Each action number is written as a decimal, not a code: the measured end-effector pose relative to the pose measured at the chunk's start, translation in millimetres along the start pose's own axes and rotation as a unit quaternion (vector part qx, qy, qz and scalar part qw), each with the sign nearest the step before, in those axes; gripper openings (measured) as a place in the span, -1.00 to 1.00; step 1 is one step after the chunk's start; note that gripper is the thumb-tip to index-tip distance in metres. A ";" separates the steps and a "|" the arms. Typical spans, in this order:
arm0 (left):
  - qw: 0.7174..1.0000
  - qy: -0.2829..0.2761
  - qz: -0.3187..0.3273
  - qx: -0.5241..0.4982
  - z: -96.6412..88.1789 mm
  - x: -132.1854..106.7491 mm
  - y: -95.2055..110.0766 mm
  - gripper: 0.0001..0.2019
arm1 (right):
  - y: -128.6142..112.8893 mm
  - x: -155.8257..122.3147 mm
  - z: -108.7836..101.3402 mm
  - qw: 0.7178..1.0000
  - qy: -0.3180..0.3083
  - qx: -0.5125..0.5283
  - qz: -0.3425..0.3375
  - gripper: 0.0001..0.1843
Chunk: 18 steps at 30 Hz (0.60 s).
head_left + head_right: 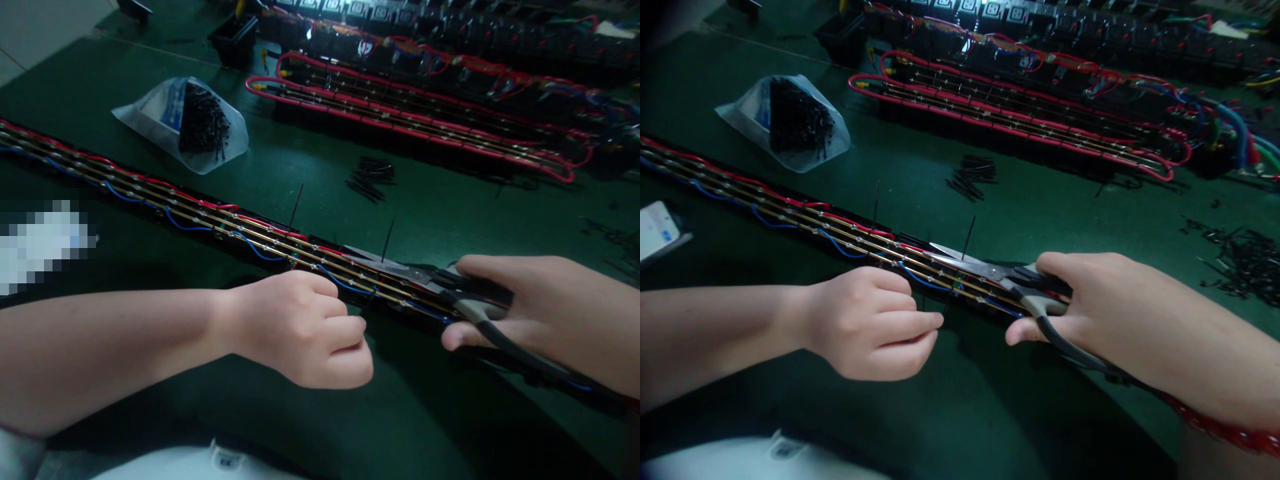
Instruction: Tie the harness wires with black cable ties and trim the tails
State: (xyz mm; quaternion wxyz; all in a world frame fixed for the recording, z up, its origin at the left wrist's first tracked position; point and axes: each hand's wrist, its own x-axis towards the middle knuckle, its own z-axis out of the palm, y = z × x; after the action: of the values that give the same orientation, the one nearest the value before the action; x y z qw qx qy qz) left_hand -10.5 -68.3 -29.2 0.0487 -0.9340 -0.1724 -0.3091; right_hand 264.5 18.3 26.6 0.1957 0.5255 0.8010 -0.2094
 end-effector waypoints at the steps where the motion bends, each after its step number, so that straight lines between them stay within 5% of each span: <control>1: 1.000 0.001 0.000 0.001 0.1 -0.3 0.1 -0.76 | 1.3 -0.3 0.4 1.000 -0.001 -0.005 0.003 -0.04; 12: 1.000 -0.003 0.000 -0.003 -0.2 -0.4 0.2 -0.77 | -5.6 0.2 -2.3 0.999 -0.007 -0.027 0.032 0.02; 18: 1.000 -0.007 0.000 -0.002 -0.7 -0.5 0.2 -0.77 | -0.8 4.3 0.7 0.994 -0.013 -0.089 0.055 -0.15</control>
State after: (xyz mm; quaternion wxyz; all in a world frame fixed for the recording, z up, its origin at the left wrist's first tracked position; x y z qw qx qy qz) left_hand -11.1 -68.8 -28.9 0.0453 -0.9361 -0.1723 -0.3033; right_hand 262.3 20.9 23.7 0.2631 0.5467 0.7837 -0.1333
